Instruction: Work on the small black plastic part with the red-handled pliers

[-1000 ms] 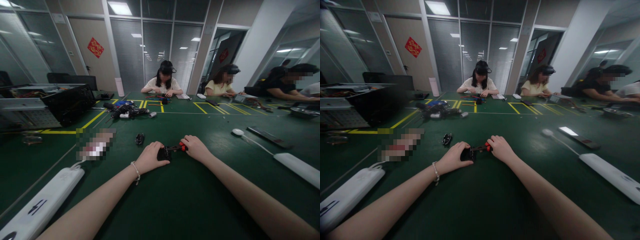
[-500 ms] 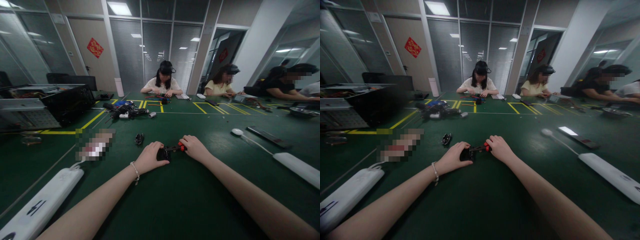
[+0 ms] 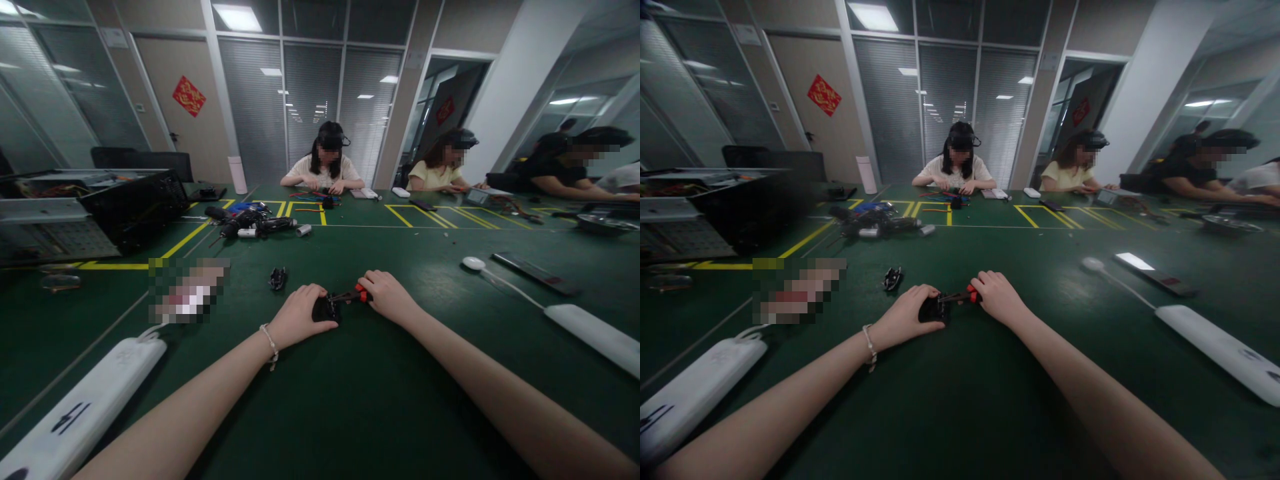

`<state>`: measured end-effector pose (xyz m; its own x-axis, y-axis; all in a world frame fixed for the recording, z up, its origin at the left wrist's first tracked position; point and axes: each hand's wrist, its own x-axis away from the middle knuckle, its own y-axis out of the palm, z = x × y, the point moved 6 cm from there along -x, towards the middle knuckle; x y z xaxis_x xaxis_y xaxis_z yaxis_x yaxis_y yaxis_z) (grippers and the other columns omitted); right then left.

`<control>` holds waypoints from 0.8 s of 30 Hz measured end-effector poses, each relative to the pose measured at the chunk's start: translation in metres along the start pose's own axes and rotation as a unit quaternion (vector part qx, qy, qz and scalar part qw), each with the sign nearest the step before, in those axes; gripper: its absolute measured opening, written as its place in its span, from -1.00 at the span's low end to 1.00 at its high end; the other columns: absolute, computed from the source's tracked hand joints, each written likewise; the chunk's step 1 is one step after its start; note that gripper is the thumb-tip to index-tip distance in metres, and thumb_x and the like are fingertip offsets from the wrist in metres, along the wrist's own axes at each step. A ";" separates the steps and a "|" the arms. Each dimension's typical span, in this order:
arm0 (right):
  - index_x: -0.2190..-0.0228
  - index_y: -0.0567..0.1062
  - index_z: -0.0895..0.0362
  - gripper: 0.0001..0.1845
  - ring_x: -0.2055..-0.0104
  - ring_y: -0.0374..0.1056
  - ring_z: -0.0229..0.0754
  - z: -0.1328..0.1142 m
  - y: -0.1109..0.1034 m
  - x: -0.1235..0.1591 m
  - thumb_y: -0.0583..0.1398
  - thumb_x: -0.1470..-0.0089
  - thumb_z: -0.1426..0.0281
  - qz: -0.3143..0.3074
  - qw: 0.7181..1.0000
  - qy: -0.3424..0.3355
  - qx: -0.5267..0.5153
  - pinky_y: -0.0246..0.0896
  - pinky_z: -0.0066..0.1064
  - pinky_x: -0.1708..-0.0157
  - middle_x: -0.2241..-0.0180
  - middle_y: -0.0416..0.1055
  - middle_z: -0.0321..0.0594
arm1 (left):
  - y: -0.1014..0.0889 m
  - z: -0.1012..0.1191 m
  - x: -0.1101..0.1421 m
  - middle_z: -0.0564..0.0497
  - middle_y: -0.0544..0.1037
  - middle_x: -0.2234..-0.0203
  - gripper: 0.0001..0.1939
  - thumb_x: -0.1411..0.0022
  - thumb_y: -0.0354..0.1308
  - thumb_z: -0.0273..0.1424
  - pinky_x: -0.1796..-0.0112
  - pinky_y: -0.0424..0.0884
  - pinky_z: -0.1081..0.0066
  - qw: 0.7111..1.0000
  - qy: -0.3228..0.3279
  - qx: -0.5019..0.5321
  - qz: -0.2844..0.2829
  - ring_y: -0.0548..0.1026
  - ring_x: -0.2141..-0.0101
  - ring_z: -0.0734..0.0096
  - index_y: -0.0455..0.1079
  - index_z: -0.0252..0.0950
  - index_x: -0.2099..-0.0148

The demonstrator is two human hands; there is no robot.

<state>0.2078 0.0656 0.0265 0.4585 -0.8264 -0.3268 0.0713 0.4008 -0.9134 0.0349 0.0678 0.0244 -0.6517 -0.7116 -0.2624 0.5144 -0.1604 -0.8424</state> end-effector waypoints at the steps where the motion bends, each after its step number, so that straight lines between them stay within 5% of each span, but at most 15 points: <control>1: 0.26 0.34 0.17 -0.67 0.28 0.16 -0.15 0.000 0.000 0.000 0.14 0.19 0.53 0.000 1.000 -0.001 -0.001 0.04 -0.36 0.28 0.30 0.27 -0.14 | 0.000 0.000 0.000 -0.05 0.35 0.18 -0.45 0.07 0.14 -0.05 0.20 0.28 0.24 1.000 -0.002 0.002 -0.002 0.32 0.18 0.19 0.20 -0.24 0.08; 24: 0.26 0.34 0.18 -0.66 0.28 0.18 -0.15 0.003 -0.001 0.002 0.14 0.21 0.53 -0.003 1.000 0.003 0.002 0.04 -0.36 0.28 0.29 0.28 -0.13 | -0.001 0.001 0.001 -0.07 0.32 0.09 -0.44 0.04 0.14 -0.08 0.11 0.22 0.21 1.000 0.014 0.009 -0.002 0.28 0.08 0.18 0.18 -0.25 0.04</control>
<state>0.2112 0.0646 0.0273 0.4531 -0.8312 -0.3221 0.0771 0.3965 -0.9148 0.0346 0.0669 0.0254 -0.6685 -0.6923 -0.2719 0.5212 -0.1752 -0.8353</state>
